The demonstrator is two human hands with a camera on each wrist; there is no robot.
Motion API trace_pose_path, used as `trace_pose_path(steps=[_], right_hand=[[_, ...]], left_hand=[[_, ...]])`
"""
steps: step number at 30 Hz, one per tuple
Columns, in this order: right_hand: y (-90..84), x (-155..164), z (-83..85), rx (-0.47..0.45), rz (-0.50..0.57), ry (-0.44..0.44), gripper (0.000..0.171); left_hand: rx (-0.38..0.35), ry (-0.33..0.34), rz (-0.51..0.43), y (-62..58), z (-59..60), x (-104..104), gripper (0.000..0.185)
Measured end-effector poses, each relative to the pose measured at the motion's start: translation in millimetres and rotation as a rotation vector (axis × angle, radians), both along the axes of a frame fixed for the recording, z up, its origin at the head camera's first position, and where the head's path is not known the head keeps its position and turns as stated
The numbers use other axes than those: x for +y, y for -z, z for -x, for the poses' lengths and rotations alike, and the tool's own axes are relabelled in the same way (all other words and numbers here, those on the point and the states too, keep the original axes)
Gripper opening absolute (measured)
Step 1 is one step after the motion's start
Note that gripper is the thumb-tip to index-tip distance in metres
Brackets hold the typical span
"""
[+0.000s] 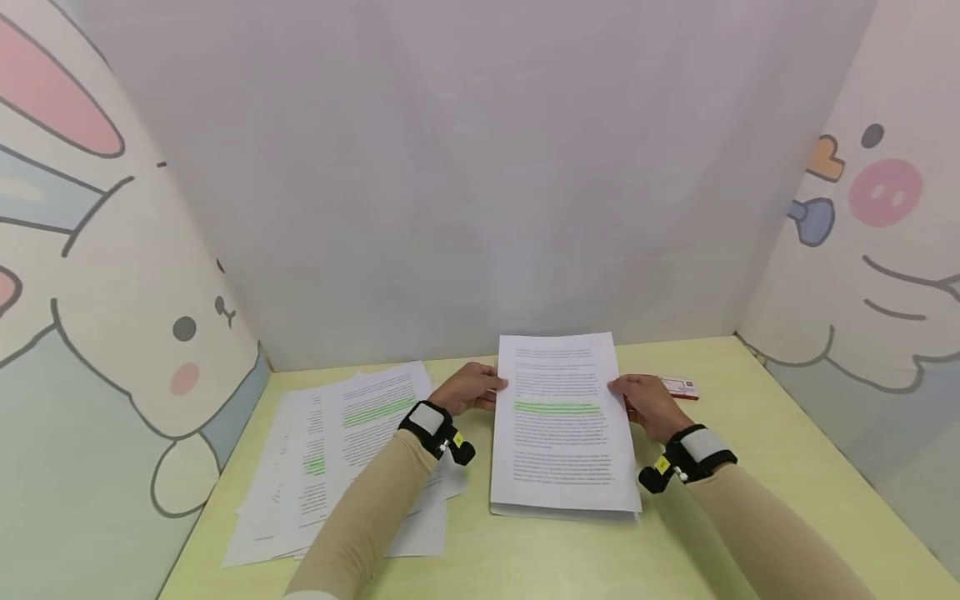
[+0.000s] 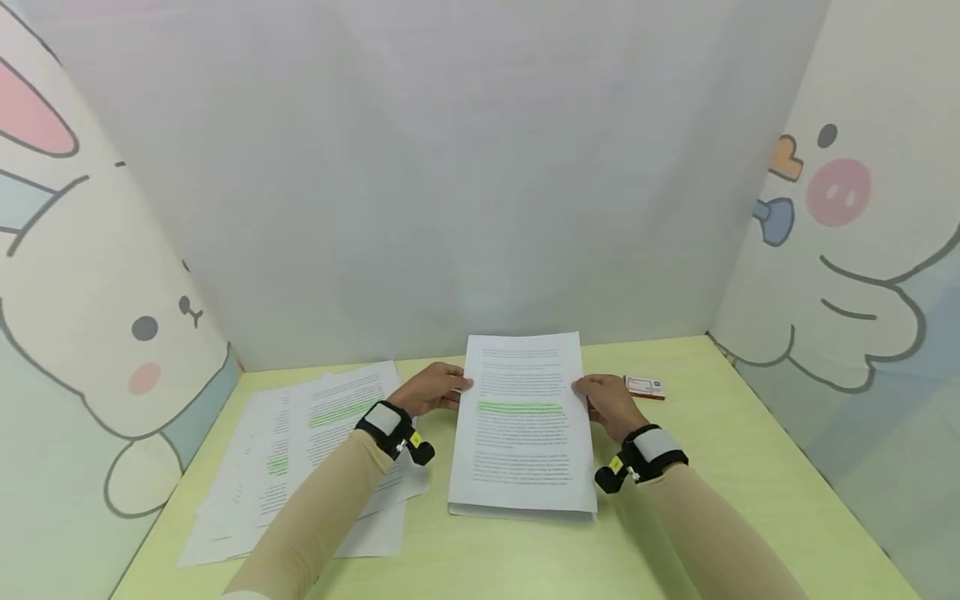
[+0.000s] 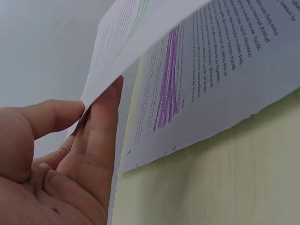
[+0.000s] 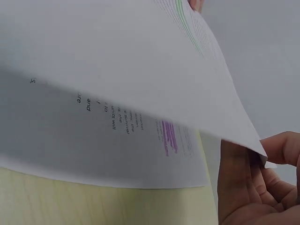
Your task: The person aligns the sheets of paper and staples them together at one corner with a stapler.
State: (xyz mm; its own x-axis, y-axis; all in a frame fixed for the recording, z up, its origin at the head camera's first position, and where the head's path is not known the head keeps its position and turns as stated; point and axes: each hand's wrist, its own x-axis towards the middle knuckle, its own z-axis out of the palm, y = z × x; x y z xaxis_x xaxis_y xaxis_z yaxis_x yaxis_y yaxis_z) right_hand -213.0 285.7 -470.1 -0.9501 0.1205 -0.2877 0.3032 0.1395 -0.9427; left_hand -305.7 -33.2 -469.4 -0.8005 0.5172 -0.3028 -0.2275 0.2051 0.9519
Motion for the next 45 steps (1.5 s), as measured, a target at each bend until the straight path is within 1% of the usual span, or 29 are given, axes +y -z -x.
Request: trace_pose_path(steps=[3, 7, 16, 22, 25, 28, 32, 37, 41, 45], right_hand=[[1.1, 0.0, -0.6, -0.003, -0.028, -0.004, 0.045], [4.0, -1.0, -2.8, -0.011, -0.058, -0.009, 0.046], [11.6, -3.9, -4.3, -0.032, -0.081, -0.012, 0.046], [13.8, -8.3, -4.2, -0.05, -0.104, -0.002, 0.045], [15.3, -9.8, -2.6, -0.058, -0.107, 0.002, 0.045], [16.8, -10.2, -0.5, -0.064, -0.114, 0.007, 0.045], [18.8, -10.0, 2.2, -0.063, -0.137, -0.003, 0.046], [20.8, -11.0, 4.8, -0.066, -0.138, -0.009, 0.045], [20.9, -13.8, 4.9, -0.068, -0.149, -0.017, 0.045], [20.7, -15.9, 6.1, -0.081, -0.16, -0.019, 0.045]], left_hand=[[-0.005, -0.011, 0.024, 3.2, 0.1, 1.4, 0.025], [-0.002, -0.01, 0.067, 7.8, -0.9, 3.9, 0.023], [0.032, -0.014, 0.137, 13.5, -2.8, 8.3, 0.022], [0.037, -0.022, 0.151, 21.8, -1.3, 6.9, 0.02], [0.033, -0.017, 0.149, 23.8, -1.2, 5.1, 0.02], [0.03, -0.015, 0.163, 22.5, -1.7, 3.4, 0.022], [0.044, -0.018, 0.206, 17.2, -3.4, 1.8, 0.027], [0.058, -0.022, 0.245, 11.1, -6.0, -1.1, 0.032], [0.07, -0.026, 0.267, 10.1, -6.1, -2.8, 0.029], [0.086, -0.049, 0.281, 11.9, -4.2, -5.1, 0.025]])
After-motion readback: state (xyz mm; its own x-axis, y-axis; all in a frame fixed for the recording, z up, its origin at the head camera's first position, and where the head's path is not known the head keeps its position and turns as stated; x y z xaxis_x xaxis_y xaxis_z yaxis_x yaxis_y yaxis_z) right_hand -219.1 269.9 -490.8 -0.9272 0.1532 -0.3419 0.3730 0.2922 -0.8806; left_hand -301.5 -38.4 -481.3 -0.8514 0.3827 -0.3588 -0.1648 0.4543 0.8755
